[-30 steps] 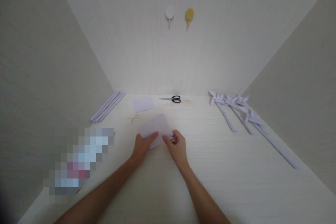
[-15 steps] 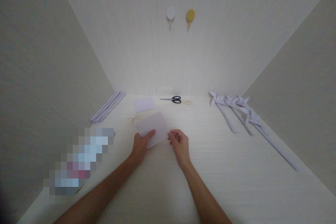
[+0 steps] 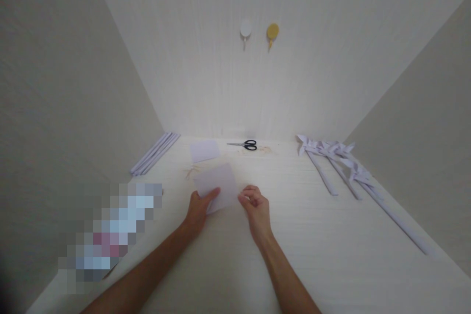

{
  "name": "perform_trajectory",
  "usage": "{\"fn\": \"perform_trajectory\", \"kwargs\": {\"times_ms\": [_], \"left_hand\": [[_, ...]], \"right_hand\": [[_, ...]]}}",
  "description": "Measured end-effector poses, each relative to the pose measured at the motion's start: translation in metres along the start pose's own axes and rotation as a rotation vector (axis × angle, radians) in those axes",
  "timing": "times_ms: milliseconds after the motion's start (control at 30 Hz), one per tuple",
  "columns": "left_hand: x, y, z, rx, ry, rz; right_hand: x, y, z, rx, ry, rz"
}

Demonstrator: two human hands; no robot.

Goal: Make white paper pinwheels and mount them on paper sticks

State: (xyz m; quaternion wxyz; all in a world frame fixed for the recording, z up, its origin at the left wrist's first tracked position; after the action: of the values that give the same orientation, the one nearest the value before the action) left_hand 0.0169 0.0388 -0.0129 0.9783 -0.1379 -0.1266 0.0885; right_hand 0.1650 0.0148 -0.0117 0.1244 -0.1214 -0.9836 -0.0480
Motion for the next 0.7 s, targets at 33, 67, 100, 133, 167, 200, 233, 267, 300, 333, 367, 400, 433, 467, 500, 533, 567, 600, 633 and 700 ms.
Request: {"fn": "perform_trajectory", "kwargs": {"times_ms": [33,67,100,133,167,200,233,267,300,333,367,400,433,467,500,533,567,600,633,700], "left_hand": [[0.0000,0.0006,-0.0006,-0.003,-0.009,-0.007],[0.0000,0.0013,-0.0013,-0.007,-0.017,-0.010],[-0.0001,0.0019,-0.0019,-0.007,-0.023,-0.011],[-0.0004,0.0023,-0.0025,-0.010,-0.023,-0.003],[-0.0006,0.0025,-0.0028,-0.010,-0.019,0.004],[-0.0002,0.0024,-0.0029,-0.007,-0.012,-0.003],[0.0002,0.0021,-0.0027,-0.002,-0.002,-0.012],[0.0007,0.0016,-0.0024,0.002,0.011,-0.021],[0.0010,0.0009,-0.0021,0.003,0.026,-0.026],[0.0012,0.0001,-0.0018,0.001,0.040,-0.026],[0.0012,-0.0006,-0.0014,0.001,0.053,-0.025],[0.0011,-0.0012,-0.0010,-0.001,0.063,-0.020],[0.0011,-0.0017,-0.0005,-0.002,0.073,-0.018],[0.0013,-0.0022,0.0000,-0.002,0.083,-0.023],[0.0015,-0.0025,0.0006,0.003,0.091,-0.028],[0.0016,-0.0026,0.0012,0.006,0.098,-0.030],[0.0017,-0.0026,0.0015,0.007,0.104,-0.030],[0.0016,-0.0025,0.0016,0.004,0.108,-0.026],[0.0015,-0.0022,0.0014,0.001,0.111,-0.022],[0.0009,-0.0012,0.0006,-0.009,0.104,-0.012]], "right_hand": [[-0.0002,0.0006,0.0002,0.020,0.011,0.002],[-0.0003,0.0011,0.0003,0.038,0.018,0.003],[-0.0004,0.0014,0.0003,0.051,0.016,0.003],[-0.0003,0.0015,0.0000,0.057,0.005,0.000],[-0.0001,0.0013,-0.0005,0.055,-0.012,-0.003],[0.0003,0.0010,-0.0010,0.054,-0.032,-0.007],[0.0008,0.0007,-0.0014,0.049,-0.053,-0.012],[0.0013,0.0003,-0.0018,0.042,-0.074,-0.016],[0.0017,0.0000,-0.0021,0.033,-0.091,-0.018],[0.0020,-0.0001,-0.0022,0.023,-0.105,-0.020],[0.0022,-0.0001,-0.0021,0.009,-0.119,-0.021],[0.0022,0.0001,-0.0020,-0.005,-0.136,-0.025],[0.0021,0.0004,-0.0017,-0.020,-0.154,-0.030],[0.0017,0.0007,-0.0014,-0.036,-0.173,-0.035],[0.0011,0.0010,-0.0012,-0.053,-0.193,-0.036],[0.0004,0.0012,-0.0010,-0.070,-0.209,-0.032],[-0.0004,0.0013,-0.0009,-0.084,-0.218,-0.024],[-0.0011,0.0013,-0.0008,-0.095,-0.221,-0.017],[-0.0015,0.0012,-0.0008,-0.103,-0.221,-0.011],[-0.0010,0.0008,-0.0007,-0.106,-0.213,-0.020]]}}
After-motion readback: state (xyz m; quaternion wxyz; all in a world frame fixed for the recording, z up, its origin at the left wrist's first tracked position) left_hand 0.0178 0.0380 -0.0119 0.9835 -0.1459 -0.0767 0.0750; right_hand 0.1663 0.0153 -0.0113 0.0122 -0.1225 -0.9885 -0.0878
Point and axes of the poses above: each hand's wrist, its own y-axis towards the middle knuckle, its own x-axis out of the palm, z = x × y, the point moved 3 cm from there along y, towards the middle knuckle
